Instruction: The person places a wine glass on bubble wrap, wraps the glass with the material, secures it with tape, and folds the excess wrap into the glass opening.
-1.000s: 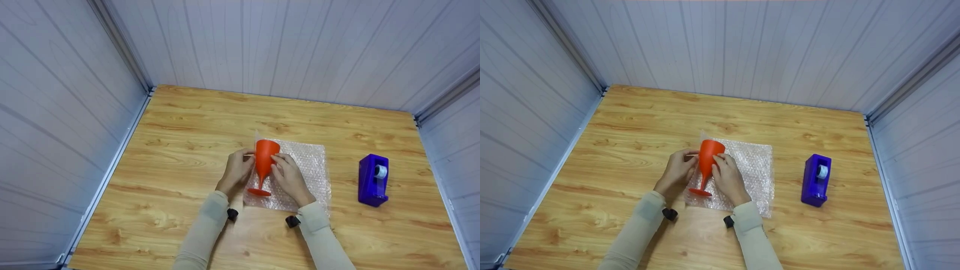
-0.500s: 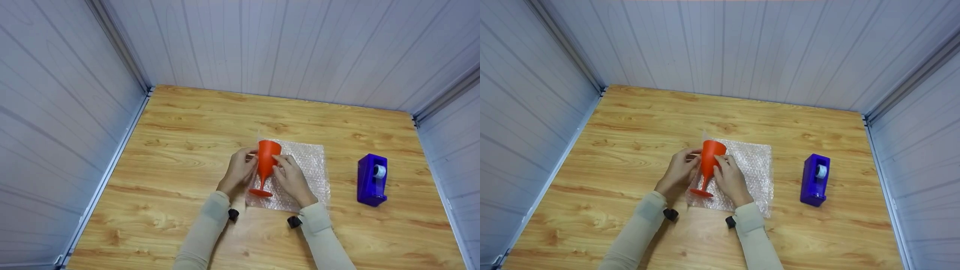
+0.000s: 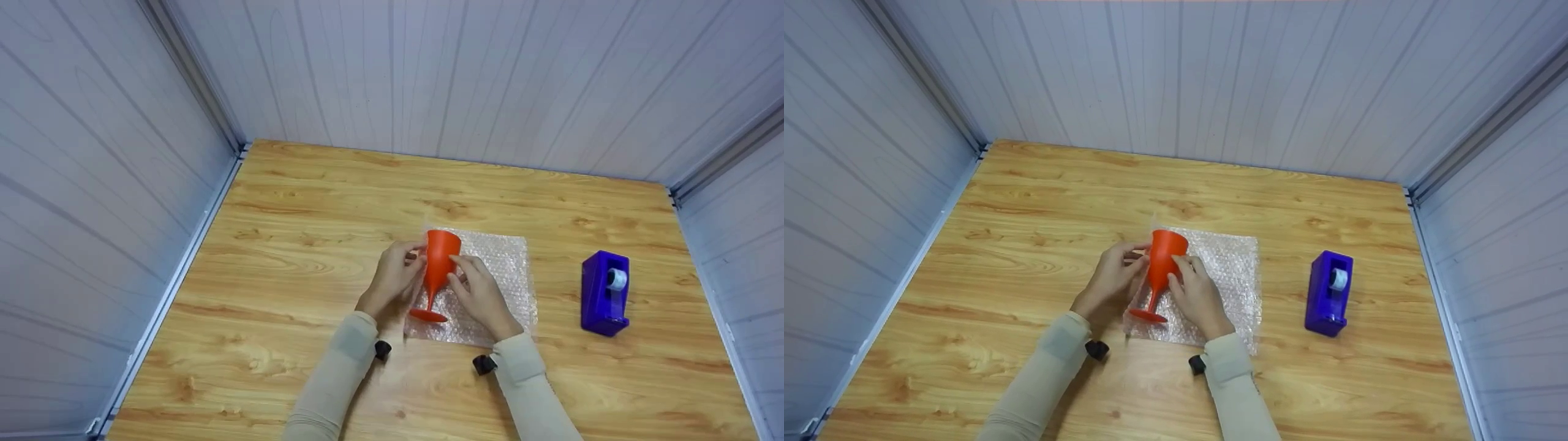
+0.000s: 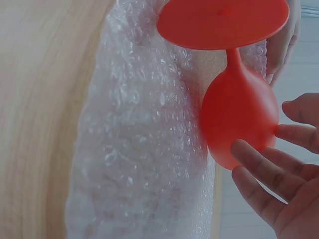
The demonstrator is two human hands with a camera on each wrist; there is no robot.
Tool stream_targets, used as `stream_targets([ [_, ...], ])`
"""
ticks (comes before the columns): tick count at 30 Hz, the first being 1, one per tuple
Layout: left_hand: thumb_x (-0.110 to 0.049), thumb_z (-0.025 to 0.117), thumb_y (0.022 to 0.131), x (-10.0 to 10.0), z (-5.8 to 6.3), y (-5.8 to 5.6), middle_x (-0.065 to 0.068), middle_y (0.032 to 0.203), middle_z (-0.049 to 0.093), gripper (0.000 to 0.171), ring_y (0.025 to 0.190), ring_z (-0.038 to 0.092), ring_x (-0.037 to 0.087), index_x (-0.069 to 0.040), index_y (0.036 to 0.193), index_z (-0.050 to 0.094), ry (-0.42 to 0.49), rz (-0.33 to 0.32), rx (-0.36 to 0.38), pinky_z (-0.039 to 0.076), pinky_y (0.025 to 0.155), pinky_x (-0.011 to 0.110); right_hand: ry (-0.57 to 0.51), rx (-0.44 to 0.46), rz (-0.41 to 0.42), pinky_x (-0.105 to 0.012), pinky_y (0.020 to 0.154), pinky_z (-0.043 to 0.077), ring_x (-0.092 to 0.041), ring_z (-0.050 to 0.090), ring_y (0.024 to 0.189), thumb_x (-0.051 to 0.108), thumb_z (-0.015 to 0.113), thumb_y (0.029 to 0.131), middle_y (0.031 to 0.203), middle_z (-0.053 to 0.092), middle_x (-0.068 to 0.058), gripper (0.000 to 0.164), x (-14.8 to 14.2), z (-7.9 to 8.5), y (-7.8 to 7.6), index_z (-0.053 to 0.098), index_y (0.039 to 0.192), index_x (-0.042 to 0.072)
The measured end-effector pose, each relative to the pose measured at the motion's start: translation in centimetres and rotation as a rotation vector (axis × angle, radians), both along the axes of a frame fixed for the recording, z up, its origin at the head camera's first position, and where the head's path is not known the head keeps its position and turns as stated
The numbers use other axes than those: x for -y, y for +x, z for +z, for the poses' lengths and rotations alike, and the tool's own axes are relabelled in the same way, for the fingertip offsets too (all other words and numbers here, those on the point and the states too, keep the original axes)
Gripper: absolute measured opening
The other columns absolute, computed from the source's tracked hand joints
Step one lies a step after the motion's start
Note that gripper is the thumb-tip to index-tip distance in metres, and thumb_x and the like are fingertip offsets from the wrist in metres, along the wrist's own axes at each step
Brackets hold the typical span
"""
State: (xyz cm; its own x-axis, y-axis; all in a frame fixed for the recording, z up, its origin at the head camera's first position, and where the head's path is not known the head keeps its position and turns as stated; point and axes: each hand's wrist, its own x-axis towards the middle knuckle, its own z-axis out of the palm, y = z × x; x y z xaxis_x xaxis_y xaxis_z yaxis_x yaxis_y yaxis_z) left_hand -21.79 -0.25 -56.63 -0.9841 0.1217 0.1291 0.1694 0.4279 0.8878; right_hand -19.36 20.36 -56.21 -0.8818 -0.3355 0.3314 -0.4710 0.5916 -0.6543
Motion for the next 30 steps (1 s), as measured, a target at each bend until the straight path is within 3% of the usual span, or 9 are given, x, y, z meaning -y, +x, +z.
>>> stream_targets([
  [9, -0.006, 0.067, 0.096, -0.5, 0.0, 0.1, 0.014, 0.128, 0.064, 0.031, 0.107, 0.067, 0.026, -0.004, 0.127, 0.067, 0.047, -0.021, 0.033, 0.054, 0.088, 0.028, 0.011, 0.006, -0.005, -0.038, 0.077, 0.057, -0.022, 0.065, 0.087, 0.012, 0.067, 0.097, 0.124, 0.061, -0.017, 0.041, -0.7, -0.3, -0.1, 0.06, 0.135, 0.002],
  [17, -0.007, 0.067, 0.096, -1.0, 0.2, 0.2, 0.014, 0.124, 0.06, 0.032, 0.104, 0.067, 0.026, -0.007, 0.129, 0.067, 0.047, -0.033, 0.03, 0.055, 0.086, 0.026, 0.008, 0.041, -0.013, -0.038, 0.079, 0.057, -0.024, 0.067, 0.089, 0.01, 0.067, 0.096, 0.123, 0.062, -0.015, 0.041, -1.1, -0.2, 0.0, 0.059, 0.135, 0.003],
  [23, -0.008, 0.068, 0.096, -1.3, 0.6, 0.3, 0.011, 0.118, 0.059, 0.034, 0.1, 0.067, 0.023, -0.009, 0.13, 0.067, 0.022, -0.027, 0.053, 0.055, 0.084, 0.024, 0.015, 0.072, -0.017, -0.038, 0.08, 0.058, -0.023, 0.067, 0.089, 0.011, 0.067, 0.096, 0.119, 0.062, -0.015, 0.044, -1.4, -0.4, 0.1, 0.057, 0.138, 0.004],
  [30, -0.01, 0.068, 0.096, -1.8, 0.8, 0.4, 0.012, 0.115, 0.058, 0.034, 0.1, 0.068, 0.024, -0.008, 0.13, 0.066, -0.027, -0.02, 0.026, 0.055, 0.082, 0.022, -0.01, 0.027, 0.005, -0.04, 0.08, 0.058, -0.024, 0.067, 0.087, 0.008, 0.068, 0.095, 0.122, 0.06, -0.018, 0.046, -1.5, -0.9, 0.4, 0.055, 0.139, 0.001],
])
